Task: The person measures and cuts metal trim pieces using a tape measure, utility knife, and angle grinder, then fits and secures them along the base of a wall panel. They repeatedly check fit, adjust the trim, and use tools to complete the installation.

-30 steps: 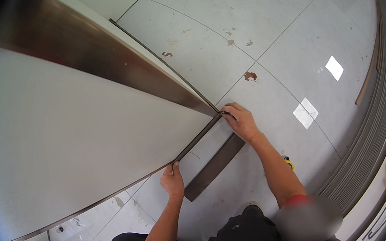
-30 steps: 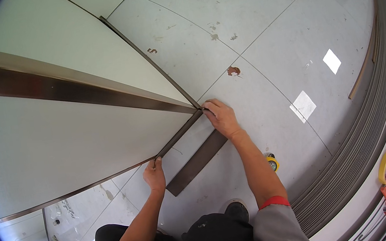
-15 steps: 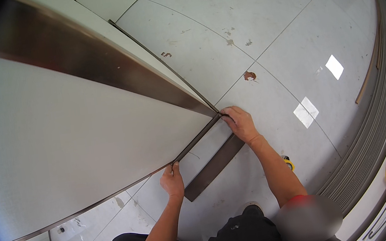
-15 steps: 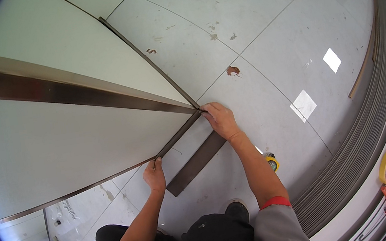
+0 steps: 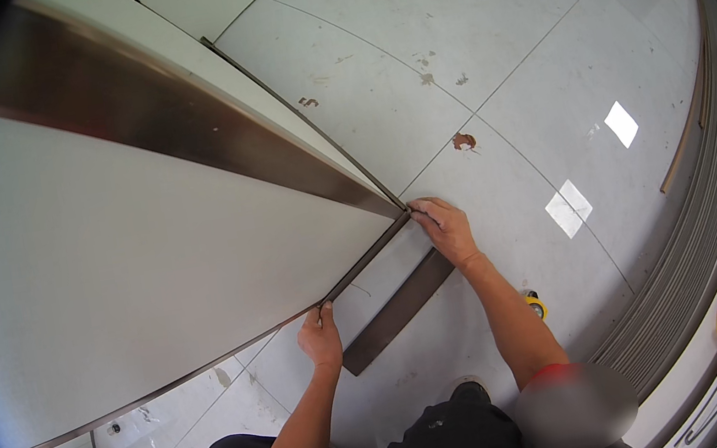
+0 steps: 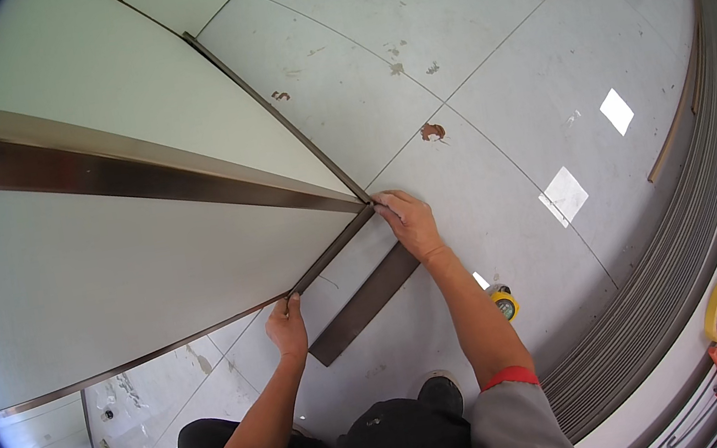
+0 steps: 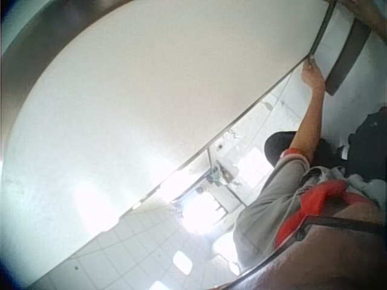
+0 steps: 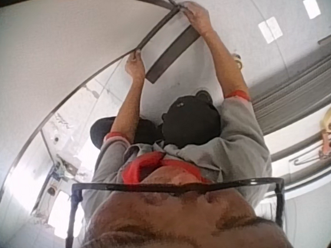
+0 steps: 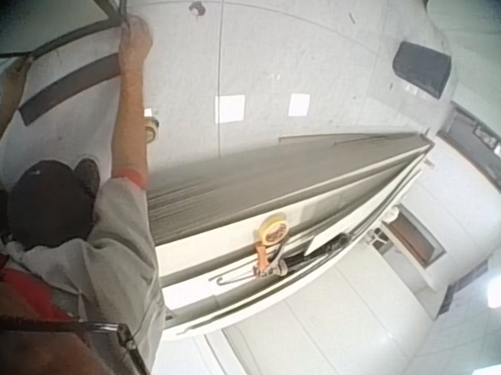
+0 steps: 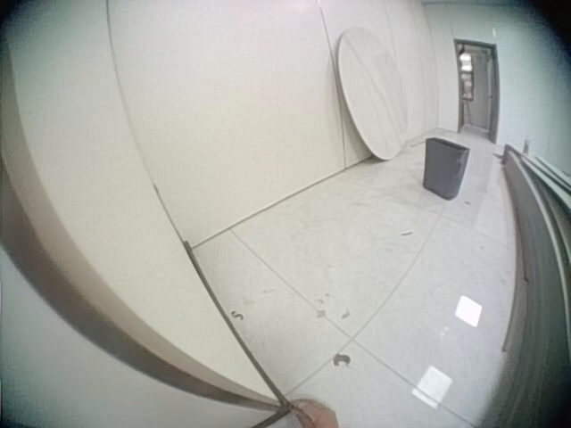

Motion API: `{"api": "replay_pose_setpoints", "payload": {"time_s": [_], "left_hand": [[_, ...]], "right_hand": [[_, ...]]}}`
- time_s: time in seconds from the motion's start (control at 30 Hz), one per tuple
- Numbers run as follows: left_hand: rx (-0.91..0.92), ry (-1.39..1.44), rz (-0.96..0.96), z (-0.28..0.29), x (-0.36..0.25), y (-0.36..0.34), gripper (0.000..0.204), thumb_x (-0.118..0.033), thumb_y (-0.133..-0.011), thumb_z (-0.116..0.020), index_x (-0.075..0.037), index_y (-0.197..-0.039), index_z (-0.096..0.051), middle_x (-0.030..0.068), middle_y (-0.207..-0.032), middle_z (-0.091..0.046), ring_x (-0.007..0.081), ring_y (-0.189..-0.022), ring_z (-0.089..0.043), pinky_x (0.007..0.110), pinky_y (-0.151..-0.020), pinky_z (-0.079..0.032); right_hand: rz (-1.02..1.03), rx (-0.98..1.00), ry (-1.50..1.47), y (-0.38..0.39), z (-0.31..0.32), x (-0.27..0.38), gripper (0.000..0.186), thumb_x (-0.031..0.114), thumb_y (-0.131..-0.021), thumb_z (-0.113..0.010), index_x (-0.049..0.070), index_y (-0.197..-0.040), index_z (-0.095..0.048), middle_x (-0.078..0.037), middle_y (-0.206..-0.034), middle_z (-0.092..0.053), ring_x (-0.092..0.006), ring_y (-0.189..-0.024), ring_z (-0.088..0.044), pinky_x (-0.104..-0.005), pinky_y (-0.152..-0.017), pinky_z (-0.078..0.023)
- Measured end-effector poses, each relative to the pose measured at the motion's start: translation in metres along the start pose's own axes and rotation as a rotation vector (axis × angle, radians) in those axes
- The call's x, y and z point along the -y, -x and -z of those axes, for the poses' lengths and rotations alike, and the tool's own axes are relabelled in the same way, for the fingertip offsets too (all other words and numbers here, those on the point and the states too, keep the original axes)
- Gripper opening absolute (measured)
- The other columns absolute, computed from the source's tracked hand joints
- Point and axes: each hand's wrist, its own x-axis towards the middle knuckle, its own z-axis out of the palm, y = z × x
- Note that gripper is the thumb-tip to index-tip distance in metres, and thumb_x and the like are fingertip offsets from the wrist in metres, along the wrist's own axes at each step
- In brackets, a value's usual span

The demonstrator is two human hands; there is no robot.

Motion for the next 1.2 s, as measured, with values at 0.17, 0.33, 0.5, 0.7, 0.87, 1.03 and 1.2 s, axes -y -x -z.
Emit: {"api": "replay_pose_setpoints", "payload": {"time_s": [0.17,0.33,0.5,0.7,0.87,1.03,1.2], "left_hand": [[0.012,-0.009,0.012,0.001,-0.001,0.0,0.037,-0.04,-0.098,-0.063,-0.005,-0.1,-0.076,0.0212,-0.076,-0.068,0.0389,-0.069,-0.064,0.046,-0.068,-0.049],[0.02,-0.01,0.016,0.003,-0.004,0.001,0.036,-0.039,-0.098,-0.064,-0.006,-0.101,-0.076,0.0209,-0.076,-0.068,0.0389,-0.069,-0.064,0.045,-0.069,-0.049],[-0.002,0.007,-0.003,0.002,-0.003,0.001,0.035,-0.039,-0.098,-0.064,-0.006,-0.1,-0.076,0.0216,-0.077,-0.068,0.0392,-0.069,-0.064,0.045,-0.068,-0.049],[0.009,-0.013,0.008,0.0,-0.001,0.0,0.036,-0.04,-0.098,-0.064,-0.006,-0.098,-0.076,0.022,-0.076,-0.068,0.0396,-0.068,-0.064,0.046,-0.068,-0.049],[-0.005,-0.027,-0.01,-0.001,0.003,-0.001,0.036,-0.041,-0.098,-0.064,-0.006,-0.097,-0.076,0.0216,-0.074,-0.067,0.0398,-0.068,-0.064,0.046,-0.068,-0.049],[-0.001,-0.036,0.002,-0.001,0.002,-0.001,0.036,-0.041,-0.098,-0.063,-0.007,-0.098,-0.076,0.0214,-0.073,-0.067,0.0399,-0.068,-0.064,0.047,-0.067,-0.049],[-0.012,-0.029,-0.018,-0.001,0.002,0.0,0.036,-0.041,-0.098,-0.064,-0.007,-0.098,-0.076,0.0213,-0.073,-0.067,0.0399,-0.068,-0.064,0.047,-0.066,-0.049]], "right_hand": [[-0.005,-0.045,0.016,0.002,-0.006,-0.006,0.018,0.007,-0.09,-0.074,0.006,-0.108,-0.072,-0.013,-0.101,-0.074,-0.0304,-0.092,-0.072,-0.0355,-0.082,-0.057],[0.012,-0.035,0.031,0.001,-0.005,-0.009,0.018,0.008,-0.089,-0.075,0.006,-0.107,-0.072,-0.012,-0.1,-0.074,-0.03,-0.09,-0.071,-0.0354,-0.08,-0.056],[0.063,-0.042,0.026,-0.003,-0.002,-0.003,0.017,0.009,-0.087,-0.076,0.007,-0.103,-0.071,-0.01,-0.097,-0.073,-0.0307,-0.087,-0.069,-0.0386,-0.077,-0.057],[0.112,-0.018,0.076,-0.007,0.0,-0.003,0.018,0.008,-0.086,-0.076,0.01,-0.104,-0.07,-0.006,-0.098,-0.072,-0.0284,-0.088,-0.068,-0.0384,-0.077,-0.057],[0.192,0.025,0.159,-0.01,0.005,-0.002,0.021,0.008,-0.086,-0.075,0.012,-0.106,-0.068,-0.005,-0.099,-0.071,-0.0269,-0.091,-0.067,-0.0387,-0.077,-0.056],[0.237,0.062,0.207,-0.014,0.009,0.0,0.022,0.008,-0.086,-0.074,0.012,-0.107,-0.068,-0.004,-0.099,-0.071,-0.0273,-0.092,-0.068,-0.0387,-0.076,-0.056],[0.152,0.041,0.157,-0.007,0.002,-0.003,0.019,0.008,-0.086,-0.074,0.011,-0.104,-0.068,-0.007,-0.096,-0.072,-0.03,-0.087,-0.068,-0.0394,-0.075,-0.057]]}}
